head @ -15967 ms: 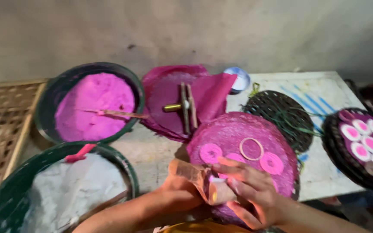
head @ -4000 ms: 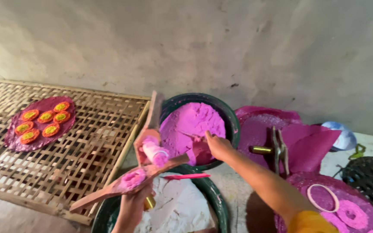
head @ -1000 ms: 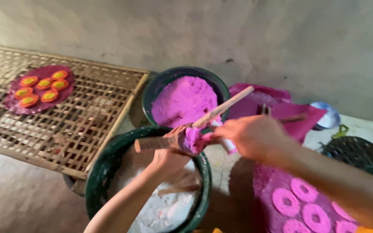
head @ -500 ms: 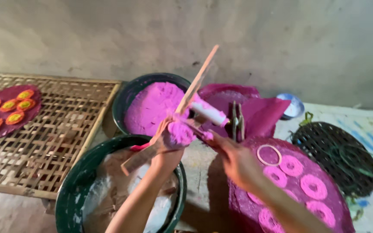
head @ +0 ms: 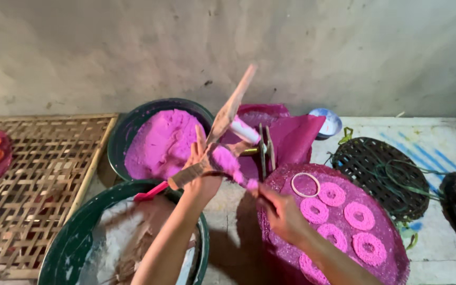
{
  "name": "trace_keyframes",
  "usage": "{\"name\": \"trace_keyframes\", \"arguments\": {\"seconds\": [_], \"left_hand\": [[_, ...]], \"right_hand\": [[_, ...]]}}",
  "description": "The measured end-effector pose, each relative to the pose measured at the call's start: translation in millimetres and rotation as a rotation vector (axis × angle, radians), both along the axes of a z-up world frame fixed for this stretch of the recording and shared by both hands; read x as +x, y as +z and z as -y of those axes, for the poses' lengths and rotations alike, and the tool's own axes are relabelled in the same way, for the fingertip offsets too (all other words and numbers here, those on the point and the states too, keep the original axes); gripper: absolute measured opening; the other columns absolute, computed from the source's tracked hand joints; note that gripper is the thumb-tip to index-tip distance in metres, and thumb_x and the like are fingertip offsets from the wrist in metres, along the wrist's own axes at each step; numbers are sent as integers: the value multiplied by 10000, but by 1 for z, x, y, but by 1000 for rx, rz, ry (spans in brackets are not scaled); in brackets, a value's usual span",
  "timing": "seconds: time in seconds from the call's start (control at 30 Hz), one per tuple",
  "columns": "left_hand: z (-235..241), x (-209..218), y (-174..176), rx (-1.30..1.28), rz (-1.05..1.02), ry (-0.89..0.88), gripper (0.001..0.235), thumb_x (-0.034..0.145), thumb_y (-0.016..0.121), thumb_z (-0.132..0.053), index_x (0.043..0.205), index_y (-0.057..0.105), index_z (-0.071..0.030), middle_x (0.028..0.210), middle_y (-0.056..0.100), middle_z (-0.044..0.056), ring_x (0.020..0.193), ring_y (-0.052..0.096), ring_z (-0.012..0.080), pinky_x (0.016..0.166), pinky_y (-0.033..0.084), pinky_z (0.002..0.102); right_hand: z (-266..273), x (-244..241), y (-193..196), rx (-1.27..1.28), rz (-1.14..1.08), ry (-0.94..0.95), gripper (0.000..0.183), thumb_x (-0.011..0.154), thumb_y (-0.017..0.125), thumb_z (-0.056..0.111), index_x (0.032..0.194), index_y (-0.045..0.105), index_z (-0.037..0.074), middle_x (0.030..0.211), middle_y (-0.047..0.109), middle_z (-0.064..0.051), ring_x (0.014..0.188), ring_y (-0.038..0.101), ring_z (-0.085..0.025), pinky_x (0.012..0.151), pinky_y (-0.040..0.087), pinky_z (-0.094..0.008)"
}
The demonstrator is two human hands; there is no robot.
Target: The person fills a wooden mold with pink and white paste, uses a wooden press to flatten and shape the mixture, and transfers the formed pieces to a purple circular mat.
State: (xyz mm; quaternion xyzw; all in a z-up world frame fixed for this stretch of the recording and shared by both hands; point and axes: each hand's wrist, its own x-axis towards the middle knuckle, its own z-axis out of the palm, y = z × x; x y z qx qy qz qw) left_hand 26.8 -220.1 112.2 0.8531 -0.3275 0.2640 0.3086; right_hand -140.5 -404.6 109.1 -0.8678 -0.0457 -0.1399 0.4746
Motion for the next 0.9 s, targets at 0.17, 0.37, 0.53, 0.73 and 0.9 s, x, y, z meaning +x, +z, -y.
{"name": "trace_keyframes", "arguments": {"seconds": [0.17,0.37,0.53,0.73,0.9], "left_hand": [[-12,-9,2,95,-249,91,703,894,633,-200,1556,418,-108,1171,618,130,909,655,326,756,564,443],[-5,-27,-12,201,-169,-143,752,827,720,-325,1488,445,-92,1148,630,149,979,662,320,736,563,437],[-6,-38,-32,-54,-843,-459,603,894,732,-329,1409,532,-88,1250,652,180,1071,669,286,878,581,422],[-27,-25,-16,-420,-1368,-469,550,884,730,-273,1382,568,-105,1164,706,124,1012,694,232,916,584,405],[-23,-18,-19,-421,-840,-612,519,857,756,-282,1310,611,-73,1206,697,140,1088,679,264,950,554,419]], "right_hand": [[48,0,57,-319,-610,-8,318,1049,567,323,1200,775,135,800,729,-183,617,606,-282,584,470,-395],[27,37,114,-745,-546,207,284,971,565,290,1189,747,289,854,719,-104,702,665,-250,630,515,-428],[-25,23,98,-1391,-39,445,296,915,573,154,1183,602,29,916,650,-115,776,696,-279,618,585,-392],[9,-4,146,-1359,-132,248,445,841,594,96,1286,589,85,994,641,-90,818,700,-297,588,596,-411],[-6,27,140,-1281,-43,333,368,821,617,128,1173,607,20,993,656,-119,802,719,-322,525,587,-405]]}}
